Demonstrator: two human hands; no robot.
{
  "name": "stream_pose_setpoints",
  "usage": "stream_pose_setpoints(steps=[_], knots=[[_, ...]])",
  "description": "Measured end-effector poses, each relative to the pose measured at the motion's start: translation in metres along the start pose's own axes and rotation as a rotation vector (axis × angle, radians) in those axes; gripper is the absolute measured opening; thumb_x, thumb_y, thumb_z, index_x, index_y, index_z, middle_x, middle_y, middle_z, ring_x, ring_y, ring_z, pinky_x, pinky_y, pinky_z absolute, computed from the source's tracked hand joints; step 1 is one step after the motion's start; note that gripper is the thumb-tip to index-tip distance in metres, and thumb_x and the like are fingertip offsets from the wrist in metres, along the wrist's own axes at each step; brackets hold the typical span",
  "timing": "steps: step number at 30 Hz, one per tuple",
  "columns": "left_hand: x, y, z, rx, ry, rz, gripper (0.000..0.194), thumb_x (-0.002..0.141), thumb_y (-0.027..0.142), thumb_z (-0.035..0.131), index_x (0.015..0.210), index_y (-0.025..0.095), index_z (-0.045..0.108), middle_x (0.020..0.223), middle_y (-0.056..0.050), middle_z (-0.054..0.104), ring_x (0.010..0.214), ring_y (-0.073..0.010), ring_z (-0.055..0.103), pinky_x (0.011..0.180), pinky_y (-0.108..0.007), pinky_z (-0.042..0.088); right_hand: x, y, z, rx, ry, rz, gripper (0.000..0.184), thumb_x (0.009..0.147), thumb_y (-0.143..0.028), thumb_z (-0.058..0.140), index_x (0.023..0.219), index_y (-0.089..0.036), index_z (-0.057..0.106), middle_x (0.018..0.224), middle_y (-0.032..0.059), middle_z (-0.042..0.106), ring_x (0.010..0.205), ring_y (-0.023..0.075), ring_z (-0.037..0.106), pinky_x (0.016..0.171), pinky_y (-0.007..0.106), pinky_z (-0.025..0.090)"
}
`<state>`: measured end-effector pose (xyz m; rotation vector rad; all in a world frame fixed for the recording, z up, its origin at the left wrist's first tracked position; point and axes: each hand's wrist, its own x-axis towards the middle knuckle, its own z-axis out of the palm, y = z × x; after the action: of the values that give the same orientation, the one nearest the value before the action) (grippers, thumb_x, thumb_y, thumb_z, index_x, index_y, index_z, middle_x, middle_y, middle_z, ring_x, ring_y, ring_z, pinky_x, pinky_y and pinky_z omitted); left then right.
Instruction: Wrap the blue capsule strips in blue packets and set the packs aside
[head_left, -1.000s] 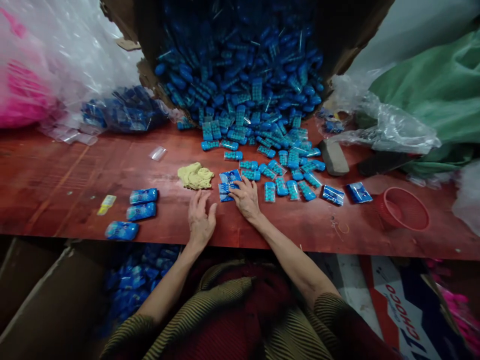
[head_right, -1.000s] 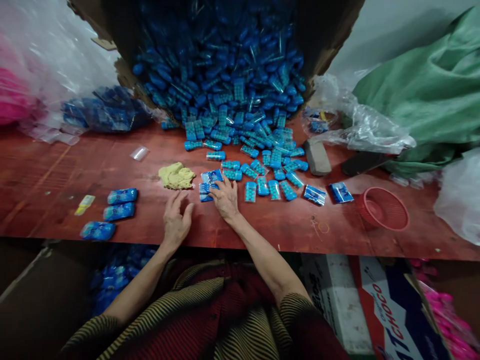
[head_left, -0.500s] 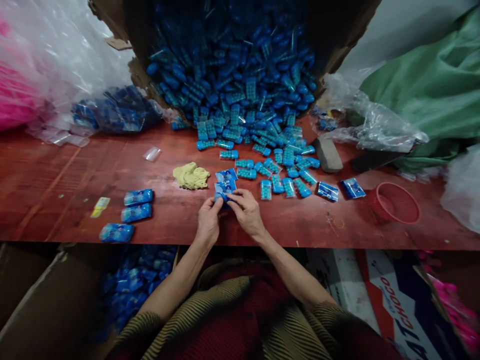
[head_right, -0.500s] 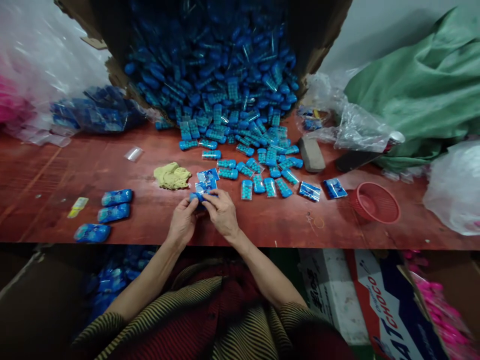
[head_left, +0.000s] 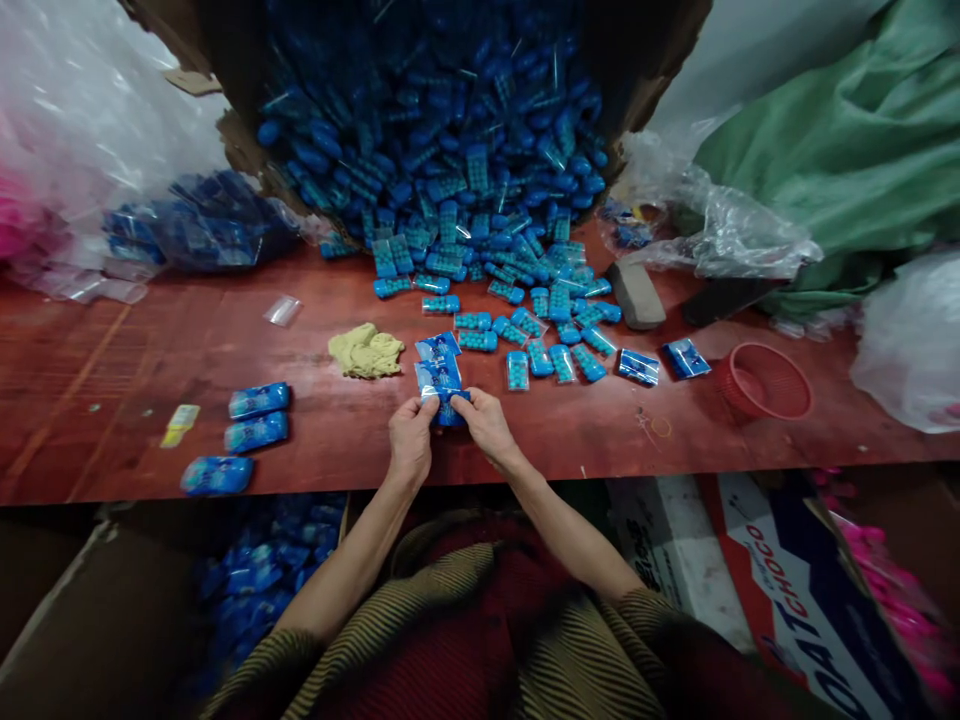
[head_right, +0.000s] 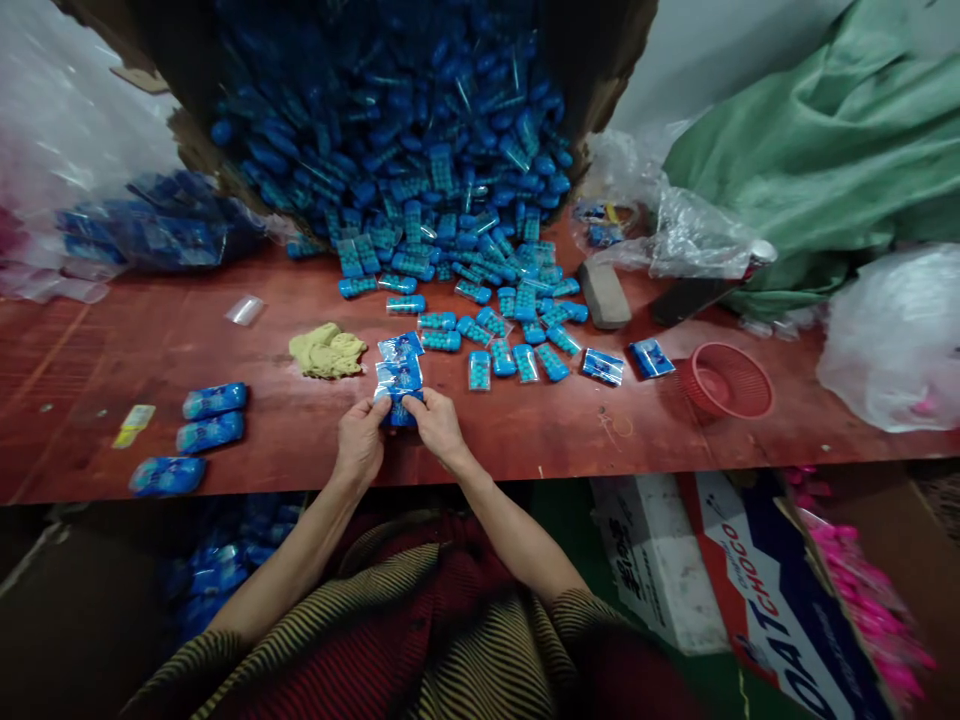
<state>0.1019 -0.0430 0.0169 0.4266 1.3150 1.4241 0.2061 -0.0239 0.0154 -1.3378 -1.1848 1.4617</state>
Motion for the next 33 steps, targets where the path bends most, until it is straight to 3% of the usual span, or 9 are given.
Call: stream_pose_setpoints(steps=[3, 6, 10, 15, 19, 22, 27, 31, 33], knots=[[0.004, -0.002, -0.001, 0.037, -0.029, -0.012, 0.039, 0.053, 0.046, 0.077, 0.058, 0.015, 0.053, 0.048, 0.006, 0.051, 0.042, -0.0056, 0.042, 0.040, -0.019, 0.034, 0.000, -0.006, -0.002, -0.080, 0.036, -0.120, 0.025, 0.079, -0.040, 0.050, 0.069, -0.017, 0.057, 0.060, -0.0038, 0.052, 0.055, 0.0100, 0.044, 0.054, 0.021, 0.036], [0.010, -0.001, -0.004, 0.105, 0.014, 0.008, 0.041, 0.053, 0.046, 0.077, 0.055, 0.015, 0.049, 0.046, 0.007, 0.048, 0.041, -0.0045, 0.040, 0.040, -0.019, 0.031, 0.005, -0.015, -0.004, -0.295, 0.085, -0.233, 0.028, 0.083, -0.039, 0.049, 0.072, -0.017, 0.063, 0.062, -0.0027, 0.056, 0.060, 0.0112, 0.049, 0.059, 0.021, 0.037], [0.015, 0.005, -0.013, 0.121, 0.000, -0.054, 0.043, 0.048, 0.044, 0.079, 0.056, 0.015, 0.049, 0.045, 0.006, 0.047, 0.040, -0.0061, 0.043, 0.039, -0.019, 0.033, 0.021, -0.020, -0.001, -0.629, 0.060, -0.153, 0.030, 0.089, -0.037, 0.044, 0.078, -0.020, 0.066, 0.070, -0.0001, 0.065, 0.070, 0.0142, 0.057, 0.062, 0.022, 0.037], [0.006, 0.020, -0.030, 0.093, -0.029, -0.134, 0.043, 0.043, 0.039, 0.082, 0.061, 0.014, 0.053, 0.046, 0.005, 0.053, 0.038, -0.0067, 0.046, 0.037, -0.018, 0.037, 0.031, -0.022, 0.002, -1.084, -0.033, -0.073, 0.031, 0.094, -0.036, 0.034, 0.102, -0.027, 0.062, 0.093, 0.0040, 0.069, 0.087, 0.0200, 0.063, 0.071, 0.027, 0.041], [-0.001, 0.028, -0.027, 0.043, -0.023, -0.067, 0.043, 0.049, 0.041, 0.079, 0.072, 0.015, 0.053, 0.055, 0.003, 0.060, 0.042, -0.0091, 0.052, 0.039, -0.019, 0.040, 0.023, -0.023, -0.002, -1.237, -0.074, -0.125, 0.034, 0.096, -0.034, 0.029, 0.122, -0.028, 0.050, 0.100, 0.0057, 0.064, 0.088, 0.0213, 0.063, 0.069, 0.029, 0.043], [0.000, 0.028, -0.019, 0.029, -0.023, -0.045, 0.042, 0.052, 0.042, 0.077, 0.074, 0.016, 0.052, 0.055, 0.003, 0.060, 0.043, -0.0105, 0.054, 0.038, -0.020, 0.040, 0.018, -0.022, -0.004, -1.315, -0.031, -0.117, 0.035, 0.096, -0.031, 0.026, 0.122, -0.025, 0.050, 0.103, 0.0071, 0.059, 0.085, 0.0199, 0.062, 0.066, 0.028, 0.043], [0.005, 0.025, -0.016, 0.047, 0.061, -0.018, 0.038, 0.052, 0.041, 0.075, 0.069, 0.016, 0.052, 0.051, 0.005, 0.055, 0.042, -0.0091, 0.051, 0.036, -0.019, 0.038, 0.014, -0.023, -0.008, -1.232, 0.019, -0.145, 0.034, 0.096, -0.035, 0.030, 0.116, -0.026, 0.056, 0.102, 0.0062, 0.056, 0.087, 0.0184, 0.060, 0.067, 0.026, 0.043], [0.005, 0.024, -0.016, 0.066, 0.040, 0.026, 0.036, 0.052, 0.039, 0.075, 0.067, 0.016, 0.053, 0.051, 0.006, 0.054, 0.042, -0.0068, 0.046, 0.036, -0.018, 0.036, 0.010, -0.027, -0.014, -0.891, 0.254, -0.334, 0.039, 0.092, -0.039, 0.041, 0.125, -0.021, 0.054, 0.111, 0.0095, 0.056, 0.095, 0.0192, 0.056, 0.079, 0.028, 0.044], [0.006, 0.022, -0.012, 0.079, 0.033, 0.041, 0.034, 0.052, 0.038, 0.076, 0.067, 0.016, 0.054, 0.052, 0.006, 0.055, 0.042, -0.0068, 0.046, 0.036, -0.018, 0.036, 0.009, -0.025, -0.015, -0.666, 0.211, -0.351, 0.044, 0.087, -0.042, 0.049, 0.124, -0.018, 0.054, 0.106, 0.0091, 0.059, 0.086, 0.0171, 0.056, 0.078, 0.028, 0.045]])
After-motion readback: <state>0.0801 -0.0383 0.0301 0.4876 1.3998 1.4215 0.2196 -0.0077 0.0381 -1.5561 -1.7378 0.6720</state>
